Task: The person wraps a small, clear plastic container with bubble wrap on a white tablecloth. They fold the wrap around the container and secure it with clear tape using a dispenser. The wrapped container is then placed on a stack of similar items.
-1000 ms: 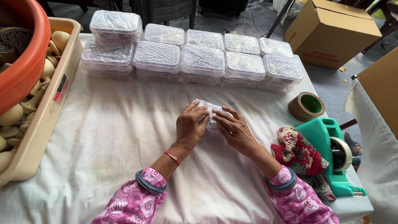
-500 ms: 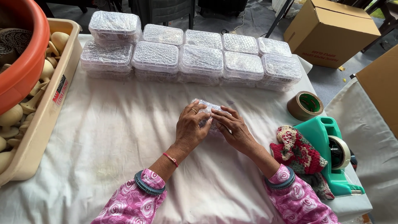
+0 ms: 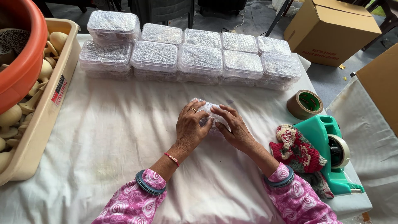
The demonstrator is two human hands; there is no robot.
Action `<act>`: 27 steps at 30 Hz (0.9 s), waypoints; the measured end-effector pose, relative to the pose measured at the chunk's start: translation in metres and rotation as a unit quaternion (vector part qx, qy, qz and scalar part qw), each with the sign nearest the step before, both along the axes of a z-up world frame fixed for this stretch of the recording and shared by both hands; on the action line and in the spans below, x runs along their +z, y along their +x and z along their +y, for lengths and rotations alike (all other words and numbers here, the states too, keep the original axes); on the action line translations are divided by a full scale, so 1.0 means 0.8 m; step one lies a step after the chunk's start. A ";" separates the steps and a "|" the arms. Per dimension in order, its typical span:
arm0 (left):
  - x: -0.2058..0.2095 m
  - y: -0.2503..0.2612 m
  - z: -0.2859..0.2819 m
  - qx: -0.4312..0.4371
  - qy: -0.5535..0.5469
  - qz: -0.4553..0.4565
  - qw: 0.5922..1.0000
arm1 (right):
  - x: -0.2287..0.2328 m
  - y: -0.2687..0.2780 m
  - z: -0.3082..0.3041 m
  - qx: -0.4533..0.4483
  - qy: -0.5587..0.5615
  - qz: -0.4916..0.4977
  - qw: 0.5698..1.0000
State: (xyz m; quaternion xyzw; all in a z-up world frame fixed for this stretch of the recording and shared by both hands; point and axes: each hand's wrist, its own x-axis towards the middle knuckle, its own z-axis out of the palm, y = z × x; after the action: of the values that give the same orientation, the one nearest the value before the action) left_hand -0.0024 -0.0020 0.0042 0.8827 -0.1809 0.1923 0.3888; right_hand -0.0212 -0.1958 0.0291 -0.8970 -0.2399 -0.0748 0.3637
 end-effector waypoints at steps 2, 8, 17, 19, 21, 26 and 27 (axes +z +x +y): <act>0.005 -0.002 -0.002 0.004 0.004 0.000 1.000 | -0.004 0.000 0.000 0.008 0.000 -0.018 1.000; 0.003 -0.005 -0.008 0.020 0.056 -0.048 0.997 | 0.007 -0.010 0.009 -0.003 -0.108 -0.100 0.989; 0.003 -0.004 -0.004 -0.013 0.065 -0.090 0.994 | 0.015 -0.012 0.020 -0.018 -0.187 -0.178 0.966; 0.002 -0.003 -0.001 -0.018 0.070 -0.094 0.993 | 0.011 -0.011 0.019 -0.016 -0.163 -0.167 0.972; 0.002 -0.001 -0.002 -0.021 0.070 -0.105 0.992 | 0.009 -0.010 0.013 -0.012 -0.143 -0.156 0.977; 0.003 -0.002 0.000 -0.032 0.076 -0.131 0.988 | 0.055 -0.053 -0.024 -0.028 -0.135 -0.136 0.981; 0.005 -0.002 0.002 -0.015 0.083 -0.126 0.988 | 0.071 -0.070 -0.032 -0.012 -0.142 -0.148 0.979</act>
State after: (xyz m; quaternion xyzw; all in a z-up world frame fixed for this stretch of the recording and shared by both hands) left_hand -0.0037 -0.0008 0.0078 0.8778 -0.2574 0.2804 0.2909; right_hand -0.0768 -0.2217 0.0858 -0.9213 -0.2882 -0.1762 0.1926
